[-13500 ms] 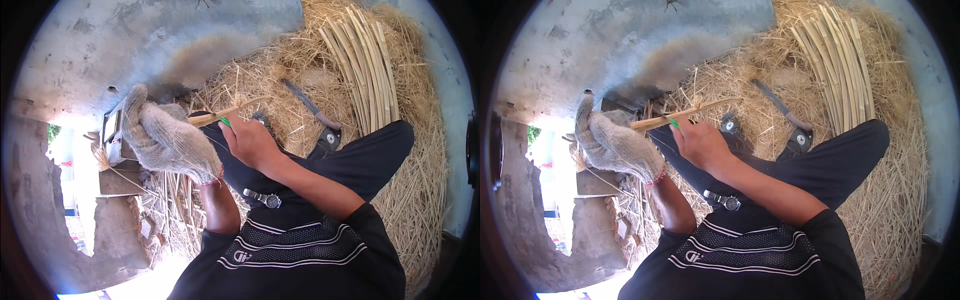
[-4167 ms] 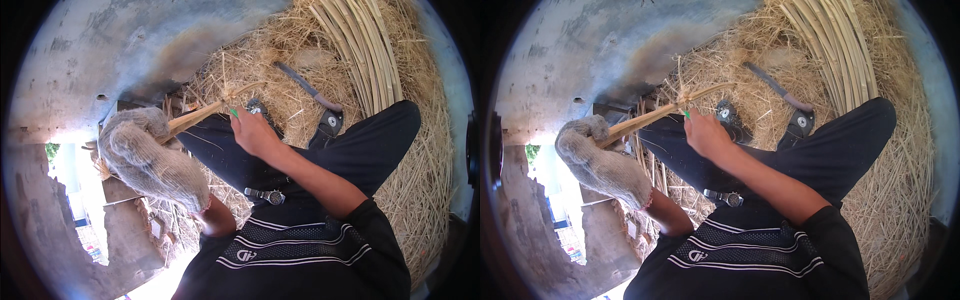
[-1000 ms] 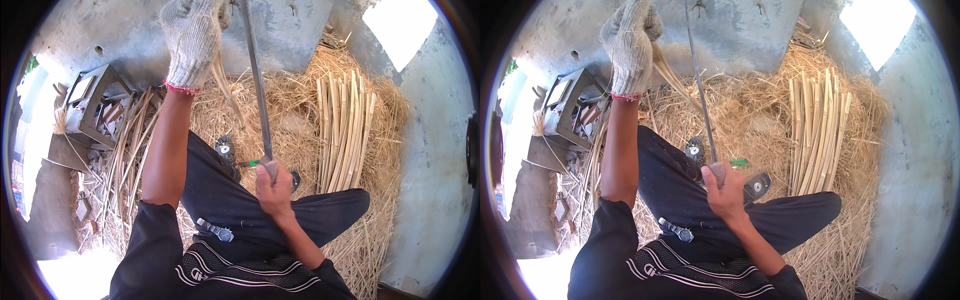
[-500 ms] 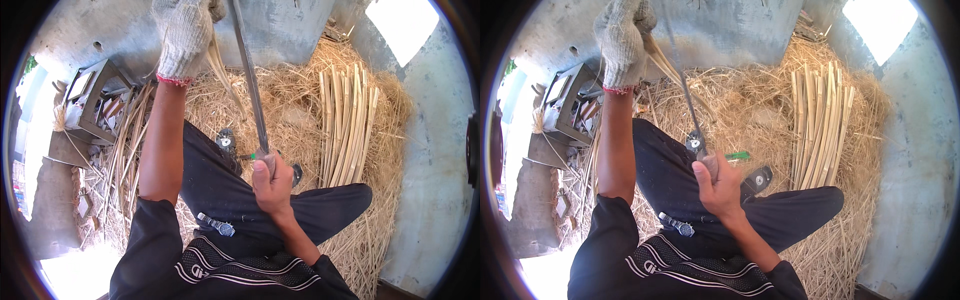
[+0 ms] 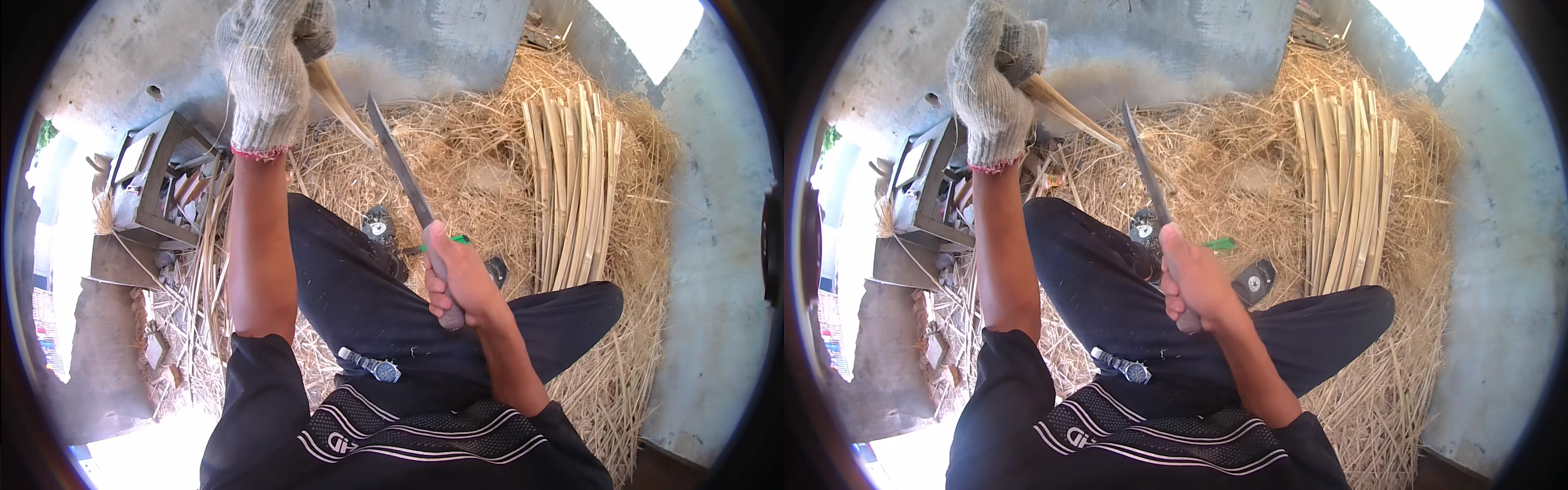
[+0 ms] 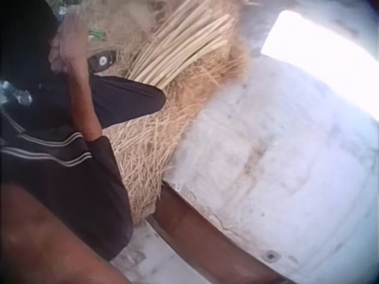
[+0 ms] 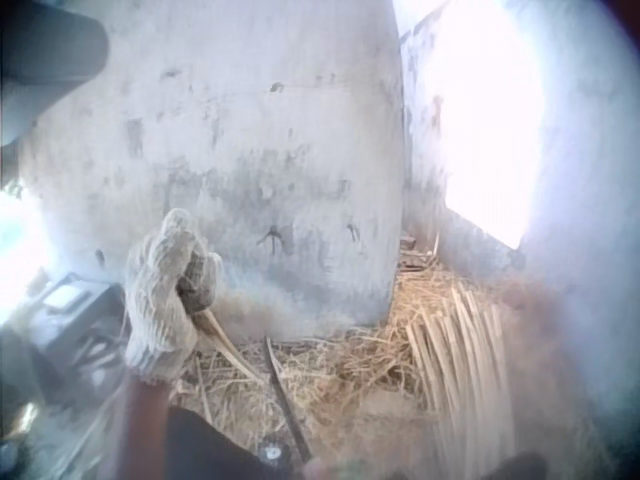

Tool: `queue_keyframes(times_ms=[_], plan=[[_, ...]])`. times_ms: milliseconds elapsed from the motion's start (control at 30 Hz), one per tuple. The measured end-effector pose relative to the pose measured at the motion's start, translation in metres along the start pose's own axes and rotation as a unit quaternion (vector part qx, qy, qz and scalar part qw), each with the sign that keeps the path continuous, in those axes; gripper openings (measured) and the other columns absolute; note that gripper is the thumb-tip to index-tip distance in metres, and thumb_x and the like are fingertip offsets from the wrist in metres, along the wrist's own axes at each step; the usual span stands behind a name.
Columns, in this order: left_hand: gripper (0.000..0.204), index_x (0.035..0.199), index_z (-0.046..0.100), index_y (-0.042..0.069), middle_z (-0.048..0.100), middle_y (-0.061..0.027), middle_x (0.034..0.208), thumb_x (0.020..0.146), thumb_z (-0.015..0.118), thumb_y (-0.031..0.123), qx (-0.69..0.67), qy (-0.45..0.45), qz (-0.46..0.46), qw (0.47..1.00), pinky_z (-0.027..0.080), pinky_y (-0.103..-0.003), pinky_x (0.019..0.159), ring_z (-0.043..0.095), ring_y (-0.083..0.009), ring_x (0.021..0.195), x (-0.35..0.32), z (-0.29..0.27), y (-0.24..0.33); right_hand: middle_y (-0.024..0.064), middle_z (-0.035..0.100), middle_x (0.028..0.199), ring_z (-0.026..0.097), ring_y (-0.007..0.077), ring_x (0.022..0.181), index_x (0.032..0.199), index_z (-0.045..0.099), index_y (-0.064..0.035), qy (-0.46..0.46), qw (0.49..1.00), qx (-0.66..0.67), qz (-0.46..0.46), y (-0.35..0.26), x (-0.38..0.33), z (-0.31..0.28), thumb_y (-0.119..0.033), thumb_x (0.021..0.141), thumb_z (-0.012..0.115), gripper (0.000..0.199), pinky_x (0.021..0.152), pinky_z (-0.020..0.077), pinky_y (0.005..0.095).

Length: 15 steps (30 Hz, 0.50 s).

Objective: The person sits cross-legged on a straw-covered floor and uses a green-handled knife to peel the outer layer off a thin bamboo stick. They hold the stick with a gloved left hand and scrape the blade along its length, then switch to a larger machete to split the stick lengthwise.

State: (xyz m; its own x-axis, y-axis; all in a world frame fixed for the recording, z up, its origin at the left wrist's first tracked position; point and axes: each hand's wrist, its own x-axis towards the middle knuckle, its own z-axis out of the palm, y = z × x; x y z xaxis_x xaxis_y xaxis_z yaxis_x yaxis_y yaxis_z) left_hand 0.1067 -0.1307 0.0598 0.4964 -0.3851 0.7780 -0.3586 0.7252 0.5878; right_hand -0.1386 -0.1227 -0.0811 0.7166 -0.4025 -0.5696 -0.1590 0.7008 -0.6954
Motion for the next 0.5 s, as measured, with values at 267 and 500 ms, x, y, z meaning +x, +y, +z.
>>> queue_keyframes(times_ms=[267, 500], plan=[[0.037, 0.069, 0.047, 0.017, 0.033, 0.0068, 0.056, 0.099, 0.060, 0.034, 0.109, 0.118, 0.044, 0.986, 0.022, -0.025, 0.044, 0.027, -0.0061, 0.045, -0.001, 0.029, 0.006, 0.0235, 0.063, 0.071, 0.066, 0.0382, 0.065, 0.099, 0.063, 0.0020, 0.074, 0.902, -0.286, -0.314, 0.021, -0.015, 0.041, -0.033, 0.099, 0.060, 0.035, 0.063, 0.0503, 0.0438], [0.028, 0.108, 0.065, 0.001, 0.068, -0.0100, 0.088, 0.101, 0.053, 0.025, 0.488, 0.135, 0.094, 0.857, 0.058, -0.029, 0.069, 0.068, -0.0169, 0.074, 0.009, -0.006, -0.008, 0.0252, 0.064, 0.076, 0.064, 0.0428, 0.072, 0.092, 0.063, 0.0032, 0.105, 0.948, -0.276, -0.115, 0.036, 0.037, 0.019, -0.046, 0.101, 0.052, 0.051, 0.068, 0.0486, 0.0455]])
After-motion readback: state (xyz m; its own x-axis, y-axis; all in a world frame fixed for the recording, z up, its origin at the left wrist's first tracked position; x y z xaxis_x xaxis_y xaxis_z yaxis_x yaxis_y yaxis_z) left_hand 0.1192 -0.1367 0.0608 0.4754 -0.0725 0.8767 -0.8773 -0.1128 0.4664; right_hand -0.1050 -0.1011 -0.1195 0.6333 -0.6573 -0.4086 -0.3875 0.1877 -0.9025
